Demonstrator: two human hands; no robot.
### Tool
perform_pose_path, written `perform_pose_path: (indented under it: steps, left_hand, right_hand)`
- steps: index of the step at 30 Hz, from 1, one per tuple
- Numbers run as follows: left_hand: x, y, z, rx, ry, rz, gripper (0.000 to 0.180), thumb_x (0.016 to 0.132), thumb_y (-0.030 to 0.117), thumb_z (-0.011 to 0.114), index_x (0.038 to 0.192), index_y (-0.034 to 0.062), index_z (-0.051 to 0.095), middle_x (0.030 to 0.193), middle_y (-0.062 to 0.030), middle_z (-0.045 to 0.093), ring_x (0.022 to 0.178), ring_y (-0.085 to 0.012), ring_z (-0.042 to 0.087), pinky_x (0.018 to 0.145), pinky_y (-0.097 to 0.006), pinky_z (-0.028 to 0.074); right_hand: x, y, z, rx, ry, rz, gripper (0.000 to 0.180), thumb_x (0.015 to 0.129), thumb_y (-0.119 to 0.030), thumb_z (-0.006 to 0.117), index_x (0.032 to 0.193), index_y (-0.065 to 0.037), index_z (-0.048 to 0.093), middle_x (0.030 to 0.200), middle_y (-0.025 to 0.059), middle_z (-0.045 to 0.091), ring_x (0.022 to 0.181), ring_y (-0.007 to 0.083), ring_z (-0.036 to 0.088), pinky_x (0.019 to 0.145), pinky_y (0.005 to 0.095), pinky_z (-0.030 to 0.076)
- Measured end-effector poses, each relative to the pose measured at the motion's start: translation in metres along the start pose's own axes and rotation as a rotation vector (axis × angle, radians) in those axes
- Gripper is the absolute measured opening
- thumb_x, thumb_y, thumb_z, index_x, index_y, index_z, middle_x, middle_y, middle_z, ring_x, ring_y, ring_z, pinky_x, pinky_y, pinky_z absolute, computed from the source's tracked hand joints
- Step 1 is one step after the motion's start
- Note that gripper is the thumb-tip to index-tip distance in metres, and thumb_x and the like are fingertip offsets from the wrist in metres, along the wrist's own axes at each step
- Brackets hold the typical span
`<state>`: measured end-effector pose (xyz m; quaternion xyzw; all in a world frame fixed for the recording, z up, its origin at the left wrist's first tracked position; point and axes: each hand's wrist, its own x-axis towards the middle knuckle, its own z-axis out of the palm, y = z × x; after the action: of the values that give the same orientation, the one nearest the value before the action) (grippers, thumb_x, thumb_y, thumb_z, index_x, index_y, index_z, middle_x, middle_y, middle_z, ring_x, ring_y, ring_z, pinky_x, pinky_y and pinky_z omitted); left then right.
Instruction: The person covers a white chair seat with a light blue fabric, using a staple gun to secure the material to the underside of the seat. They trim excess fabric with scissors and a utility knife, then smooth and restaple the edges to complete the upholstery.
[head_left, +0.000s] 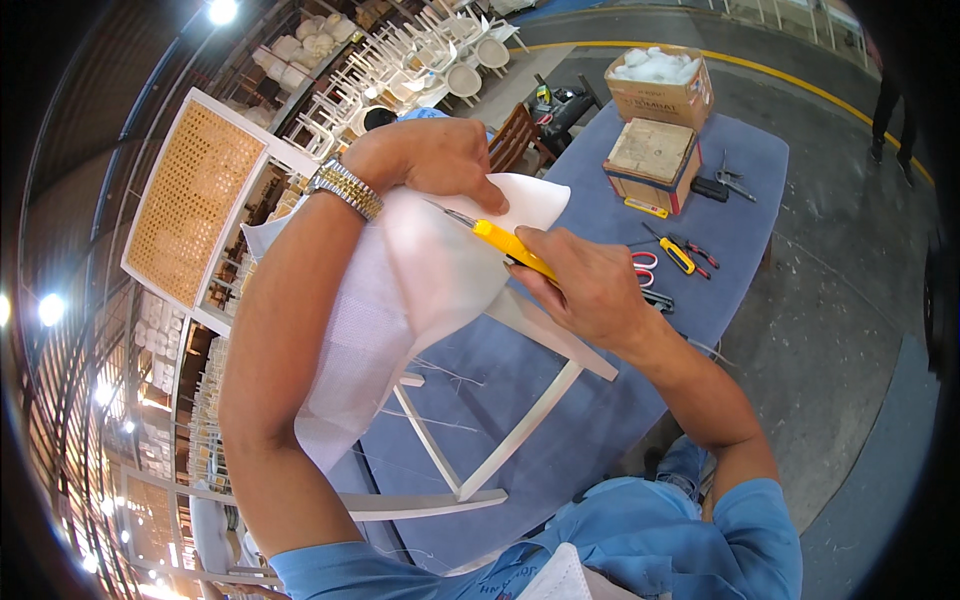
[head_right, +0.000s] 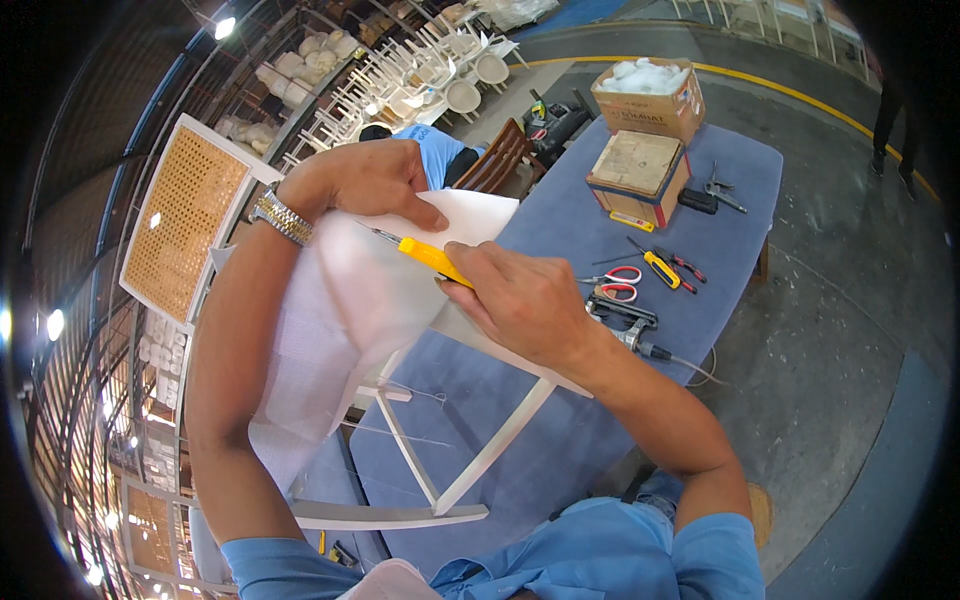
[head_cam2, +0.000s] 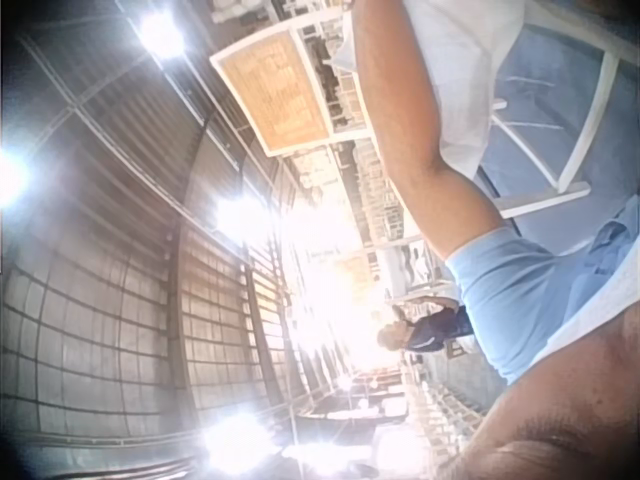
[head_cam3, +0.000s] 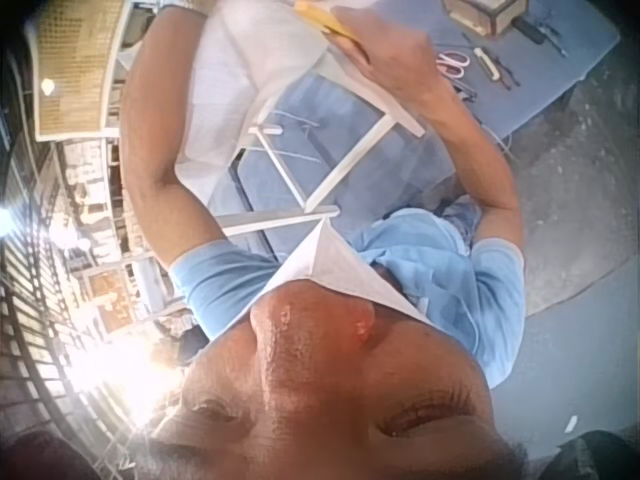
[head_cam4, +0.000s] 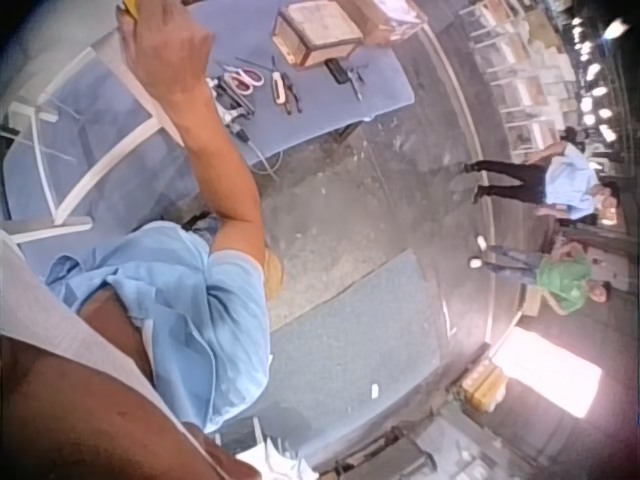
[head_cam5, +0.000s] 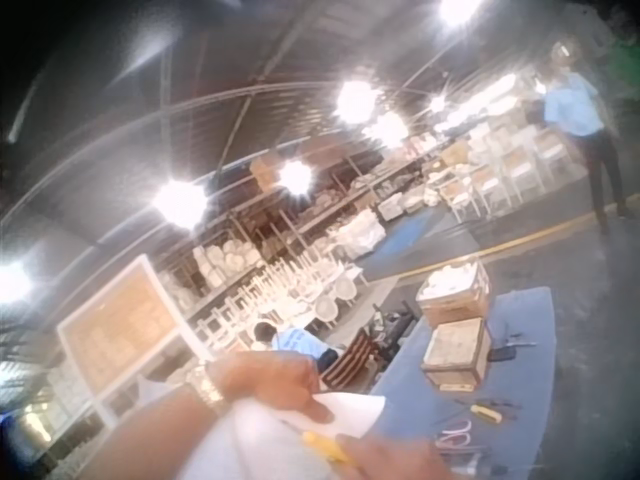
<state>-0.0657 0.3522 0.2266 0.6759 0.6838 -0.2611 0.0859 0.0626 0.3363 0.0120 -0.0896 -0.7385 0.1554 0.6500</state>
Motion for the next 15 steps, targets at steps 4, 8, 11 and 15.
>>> perform_pose_path:
  steps: [4,8,11,15]
  left_hand:
    - [0.0006,-0.0013,0.0045,-0.042,0.045,0.02,0.049,0.078,0.042,0.075,0.062,-0.0038,0.069,0.049,-0.0072,0.055,0.045,-0.014,0.049,0.046,-0.033,0.038]
    - [-0.0045,0.0002,0.0044,-0.012,0.039,0.005,0.049,0.078,0.043,0.075,0.063,-0.0037,0.07,0.049,-0.007,0.055,0.045,-0.0142,0.049,0.047,-0.033,0.039]
    - [0.0028,-0.0021,0.0024,0.013,0.019,0.007,0.049,0.076,0.045,0.075,0.068,-0.0036,0.071,0.056,-0.0097,0.06,0.052,-0.0175,0.055,0.052,-0.034,0.043]
    - [0.0011,-0.0014,0.0048,-0.021,0.036,-0.008,0.048,0.075,0.044,0.076,0.071,-0.0035,0.073,0.057,-0.0088,0.061,0.052,-0.0167,0.055,0.052,-0.034,0.043]
  right_hand:
    - [0.001,0.0005,-0.0014,0.003,0.001,0.0,0.027,0.086,-0.022,0.076,0.104,-0.007,0.061,0.079,0.0049,0.063,0.063,0.0204,0.066,0.053,0.0339,0.049]
    - [0.0017,-0.0037,-0.001,0.008,-0.002,-0.004,0.027,0.086,-0.022,0.076,0.104,-0.008,0.061,0.079,0.0051,0.063,0.062,0.0206,0.065,0.053,0.0338,0.049]
    - [0.0008,0.0001,0.0014,-0.018,-0.003,-0.006,0.027,0.086,-0.023,0.075,0.104,-0.008,0.061,0.08,0.0052,0.063,0.061,0.0209,0.064,0.052,0.0339,0.048]
    - [-0.0047,0.0014,0.0032,-0.029,-0.04,0.014,0.027,0.087,-0.023,0.075,0.105,-0.009,0.061,0.079,0.0053,0.061,0.061,0.0217,0.064,0.052,0.0348,0.048]
